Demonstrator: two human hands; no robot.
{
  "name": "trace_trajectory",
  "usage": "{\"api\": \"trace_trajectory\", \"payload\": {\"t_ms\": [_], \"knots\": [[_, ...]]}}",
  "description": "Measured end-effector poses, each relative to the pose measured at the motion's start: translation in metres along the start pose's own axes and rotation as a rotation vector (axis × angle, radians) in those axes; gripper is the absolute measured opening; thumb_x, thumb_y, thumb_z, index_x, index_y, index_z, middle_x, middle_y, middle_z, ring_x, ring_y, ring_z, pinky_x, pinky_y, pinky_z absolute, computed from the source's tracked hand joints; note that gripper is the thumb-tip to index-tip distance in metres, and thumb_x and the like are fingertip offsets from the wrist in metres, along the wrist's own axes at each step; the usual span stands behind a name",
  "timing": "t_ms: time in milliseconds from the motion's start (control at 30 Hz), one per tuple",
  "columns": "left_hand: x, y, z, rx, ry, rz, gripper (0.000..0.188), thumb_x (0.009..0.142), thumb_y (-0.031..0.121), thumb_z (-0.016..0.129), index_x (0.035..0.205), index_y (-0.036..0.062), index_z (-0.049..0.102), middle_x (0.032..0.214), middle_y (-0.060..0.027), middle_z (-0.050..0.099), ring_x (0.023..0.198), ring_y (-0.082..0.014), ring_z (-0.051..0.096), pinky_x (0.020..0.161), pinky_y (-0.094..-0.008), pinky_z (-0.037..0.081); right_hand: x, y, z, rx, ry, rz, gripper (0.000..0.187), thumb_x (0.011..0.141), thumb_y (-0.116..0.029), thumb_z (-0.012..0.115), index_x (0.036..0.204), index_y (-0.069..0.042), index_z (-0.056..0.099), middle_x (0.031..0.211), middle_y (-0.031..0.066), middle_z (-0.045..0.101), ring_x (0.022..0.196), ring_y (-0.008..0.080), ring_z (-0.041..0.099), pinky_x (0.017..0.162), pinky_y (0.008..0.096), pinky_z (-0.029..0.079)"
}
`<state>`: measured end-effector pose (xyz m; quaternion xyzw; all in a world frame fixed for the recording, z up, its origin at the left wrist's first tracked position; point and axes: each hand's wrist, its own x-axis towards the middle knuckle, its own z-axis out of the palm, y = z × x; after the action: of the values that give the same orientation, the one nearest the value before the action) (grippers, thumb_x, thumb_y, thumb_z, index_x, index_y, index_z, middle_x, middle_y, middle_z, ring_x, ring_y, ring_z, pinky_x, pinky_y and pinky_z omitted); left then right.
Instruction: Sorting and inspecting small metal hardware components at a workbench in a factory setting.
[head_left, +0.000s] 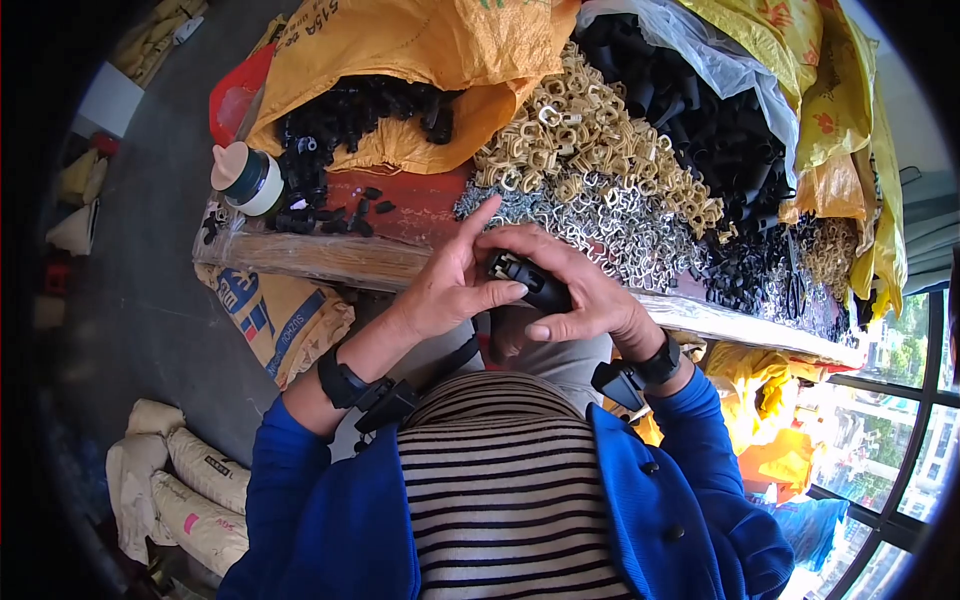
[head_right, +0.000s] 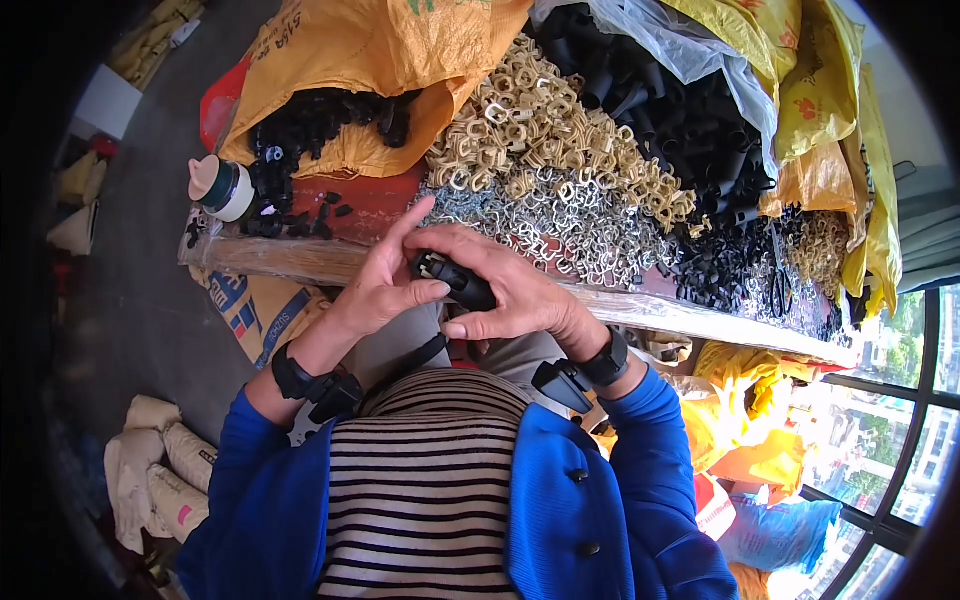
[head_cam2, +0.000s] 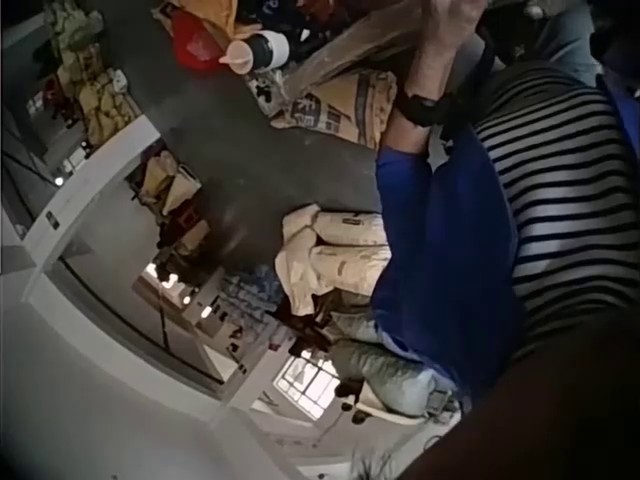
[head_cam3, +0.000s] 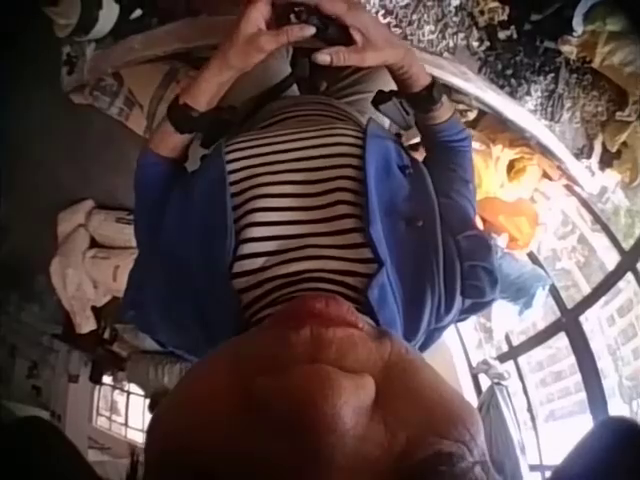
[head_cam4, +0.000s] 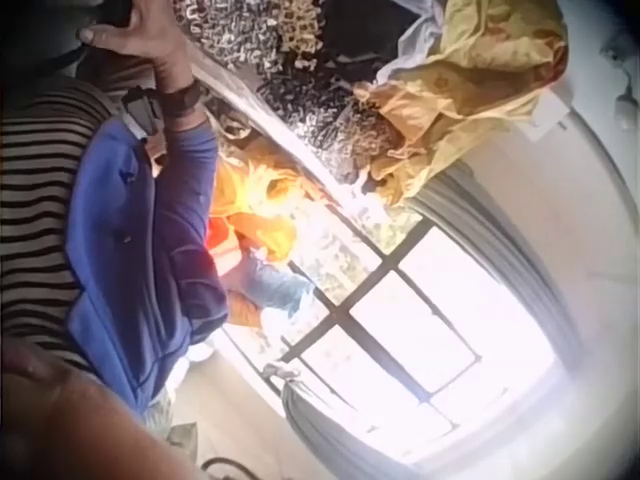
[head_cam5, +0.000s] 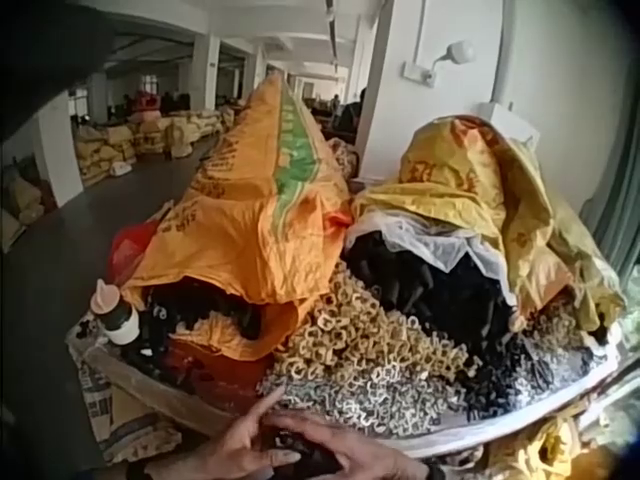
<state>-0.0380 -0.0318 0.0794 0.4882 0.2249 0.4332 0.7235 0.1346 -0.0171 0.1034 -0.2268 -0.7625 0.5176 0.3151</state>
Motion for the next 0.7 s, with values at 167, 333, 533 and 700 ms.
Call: {"api": "trace_trajectory", "payload": {"t_ms": [167, 333, 533, 700], "knots": [[0.001, -0.002, 0.004, -0.099, 0.067, -0.043, 0.082, 0.069, 0.004, 0.062, 0.128, 0.0012, 0.005, 0.114, -0.0128, 0.037, 0.107, -0.0168, 0.036, 0.088, -0.0284, 0.033, 0.006, 0.0, -0.006, -0.123, -0.097, -0.122, 0.074, 0.058, -0.043, 0.063, 0.112, 0.002, 0.04, 0.111, 0.0177, 0.041, 0.101, 0.0289, 0.043, 0.089, 0.0366, 0.031], [0.003, -0.008, 0.014, -0.231, 0.13, -0.129, 0.078, 0.068, 0.004, 0.063, 0.127, 0.0033, 0.012, 0.112, -0.0115, 0.04, 0.104, -0.0179, 0.04, 0.084, -0.0293, 0.037, 0.002, -0.005, -0.01, -0.115, -0.07, -0.073, 0.071, 0.058, -0.043, 0.063, 0.109, 0.003, 0.044, 0.106, 0.0175, 0.046, 0.095, 0.0291, 0.047, 0.086, 0.0365, 0.033], [-0.002, -0.016, 0.009, -0.209, 0.053, -0.247, 0.077, 0.069, 0.008, 0.063, 0.127, 0.0042, 0.011, 0.102, -0.0129, 0.048, 0.089, -0.0163, 0.05, 0.074, -0.0263, 0.043, -0.035, -0.001, -0.013, 0.031, 0.334, 0.049, 0.059, 0.062, -0.044, 0.063, 0.096, 0.003, 0.05, 0.092, 0.0121, 0.051, 0.085, 0.0201, 0.05, 0.076, 0.0297, 0.039], [-0.001, -0.004, -0.002, -0.11, 0.167, -0.192, 0.072, 0.074, 0.013, 0.058, 0.127, 0.004, 0.01, 0.096, -0.0133, 0.052, 0.079, -0.0154, 0.054, 0.069, -0.0241, 0.044, -0.075, 0.0, -0.022, 0.033, 0.553, 0.197, 0.052, 0.066, -0.043, 0.062, 0.089, 0.002, 0.05, 0.086, 0.0093, 0.052, 0.079, 0.0159, 0.05, 0.071, 0.0252, 0.04]]}}
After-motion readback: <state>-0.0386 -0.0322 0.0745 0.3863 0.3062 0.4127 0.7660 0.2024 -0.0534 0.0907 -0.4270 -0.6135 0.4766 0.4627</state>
